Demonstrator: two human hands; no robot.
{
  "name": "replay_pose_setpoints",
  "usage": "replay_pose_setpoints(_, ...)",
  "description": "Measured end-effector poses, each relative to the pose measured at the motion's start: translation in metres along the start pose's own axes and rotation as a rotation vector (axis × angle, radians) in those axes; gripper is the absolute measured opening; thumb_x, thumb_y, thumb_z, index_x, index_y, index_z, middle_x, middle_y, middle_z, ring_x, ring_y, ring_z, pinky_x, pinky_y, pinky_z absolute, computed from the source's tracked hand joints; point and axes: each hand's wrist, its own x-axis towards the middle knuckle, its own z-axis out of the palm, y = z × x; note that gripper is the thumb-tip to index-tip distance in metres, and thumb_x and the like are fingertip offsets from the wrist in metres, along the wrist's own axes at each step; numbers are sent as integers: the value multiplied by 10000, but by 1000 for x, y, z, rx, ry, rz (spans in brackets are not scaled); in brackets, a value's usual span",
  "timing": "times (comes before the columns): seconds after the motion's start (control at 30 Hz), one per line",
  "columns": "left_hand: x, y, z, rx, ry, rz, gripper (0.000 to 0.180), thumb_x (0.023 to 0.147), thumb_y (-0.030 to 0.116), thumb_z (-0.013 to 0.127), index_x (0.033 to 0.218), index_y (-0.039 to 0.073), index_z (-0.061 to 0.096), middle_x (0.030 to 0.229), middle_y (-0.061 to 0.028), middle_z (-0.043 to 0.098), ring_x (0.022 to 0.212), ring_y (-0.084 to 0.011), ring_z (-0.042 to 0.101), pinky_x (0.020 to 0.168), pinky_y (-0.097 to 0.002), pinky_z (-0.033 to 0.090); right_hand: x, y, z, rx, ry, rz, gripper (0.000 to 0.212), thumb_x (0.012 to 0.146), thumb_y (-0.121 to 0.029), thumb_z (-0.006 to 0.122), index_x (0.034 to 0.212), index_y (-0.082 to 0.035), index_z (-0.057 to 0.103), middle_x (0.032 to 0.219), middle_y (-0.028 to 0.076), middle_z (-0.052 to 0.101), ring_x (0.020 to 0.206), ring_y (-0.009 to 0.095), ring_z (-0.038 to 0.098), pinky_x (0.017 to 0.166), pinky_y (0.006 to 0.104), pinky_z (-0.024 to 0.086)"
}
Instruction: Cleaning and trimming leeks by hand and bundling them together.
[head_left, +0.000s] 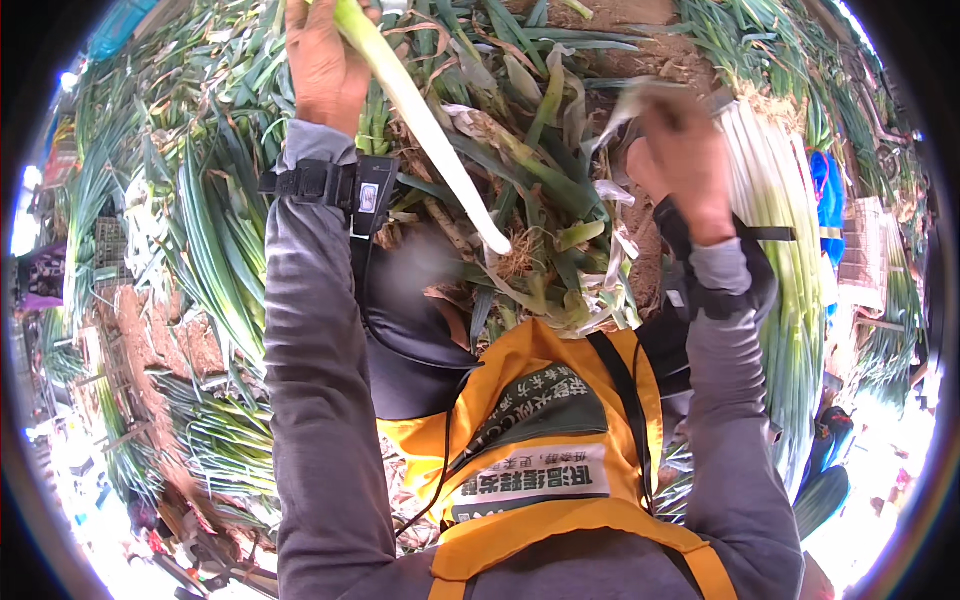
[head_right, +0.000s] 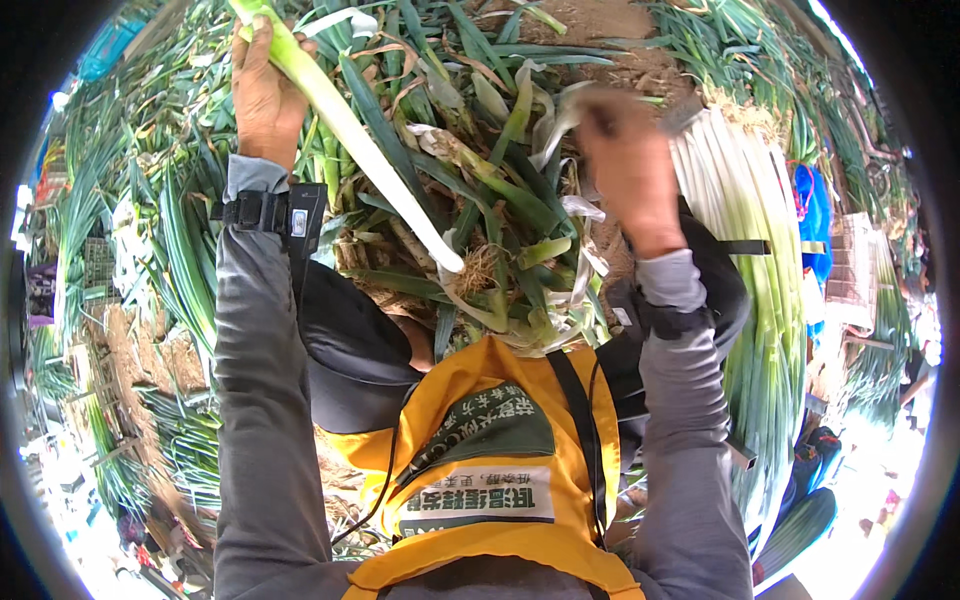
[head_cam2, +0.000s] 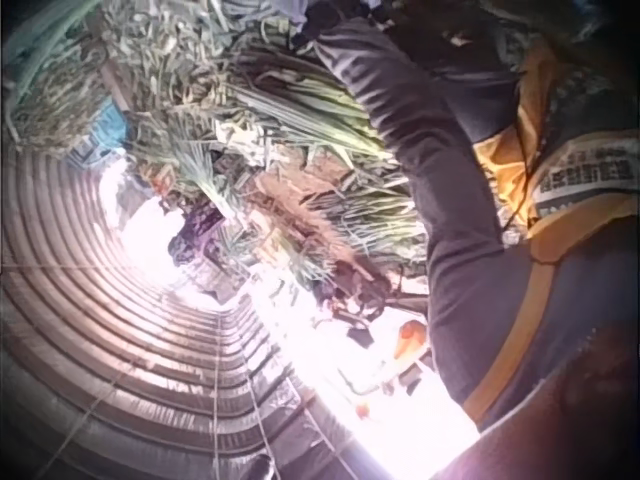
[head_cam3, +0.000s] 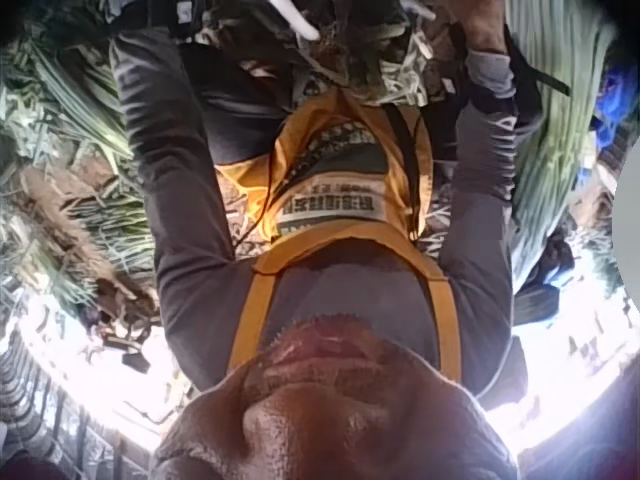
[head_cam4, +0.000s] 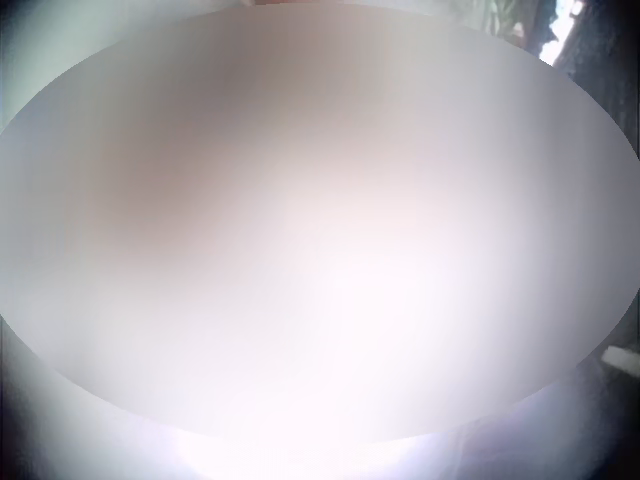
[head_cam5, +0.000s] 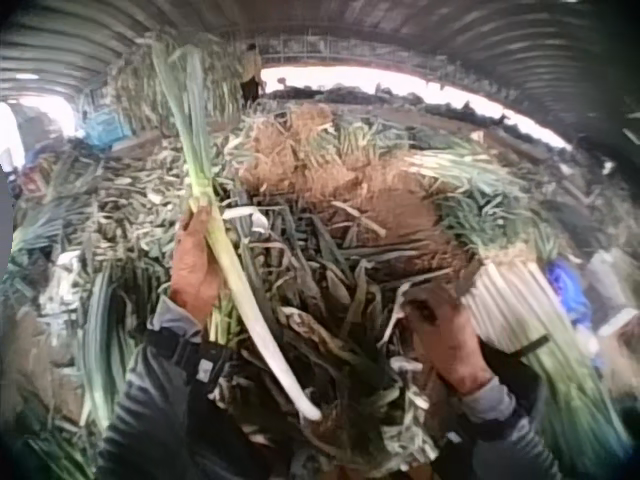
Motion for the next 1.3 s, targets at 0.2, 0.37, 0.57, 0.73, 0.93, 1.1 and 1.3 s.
replay_pose_setpoints(0.2,-6,-11,1,-69,16,-50,344,982,240,590,1292,150,472,1147,-160,586,906,-241,561,797,-414,512,-8,-82,58,612,-219,339,342,880,-202,721,1152,-9,647,1083,151,671,885,265,693,793,346,567)
replay_pose_setpoints(0.37,-2,-21,2,-70,104,-197,349,985,254,587,1264,70,489,1139,-162,561,933,-255,545,880,-429,490,21,-109,104,529,-65,149,328,833,-208,758,1098,-43,658,978,112,649,827,292,681,723,378,541)
replay_pose_setpoints(0.57,-4,-24,-7,-170,29,-170,250,936,84,650,1156,38,540,1056,-86,583,992,-181,574,983,-501,509,29,-105,113,358,67,128,219,799,-166,747,951,-39,651,916,134,658,811,338,657,723,411,535)
replay_pose_setpoints(0.73,-6,-26,1,-103,85,-234,207,884,26,703,1035,44,562,1032,-48,585,974,-174,607,994,-479,543,31,-81,111,593,-72,249,159,794,-129,734,908,-47,660,918,145,683,811,342,670,725,392,541)
replay_pose_setpoints(0.93,-9,-23,5,-62,49,-195,216,886,64,717,1047,34,576,967,-43,598,926,-163,617,899,-444,586,33,-80,99,637,-23,188,192,817,-134,732,972,-37,673,957,128,681,853,299,682,761,373,537)
replay_pose_setpoints(1.1,-10,-25,9,-123,21,-226,184,916,100,689,1056,12,607,947,-73,604,902,-198,624,864,-407,588,33,-74,94,830,-295,255,300,830,-204,768,1056,-21,692,969,132,677,842,233,676,770,338,532)
replay_pose_setpoints(1.3,-5,-27,2,-214,-68,-277,214,934,116,667,1104,2,606,946,-100,602,909,-227,626,854,-396,588,38,-75,87,988,-477,416,188,878,-203,747,940,-35,691,752,7,647,685,65,578,621,238,468)
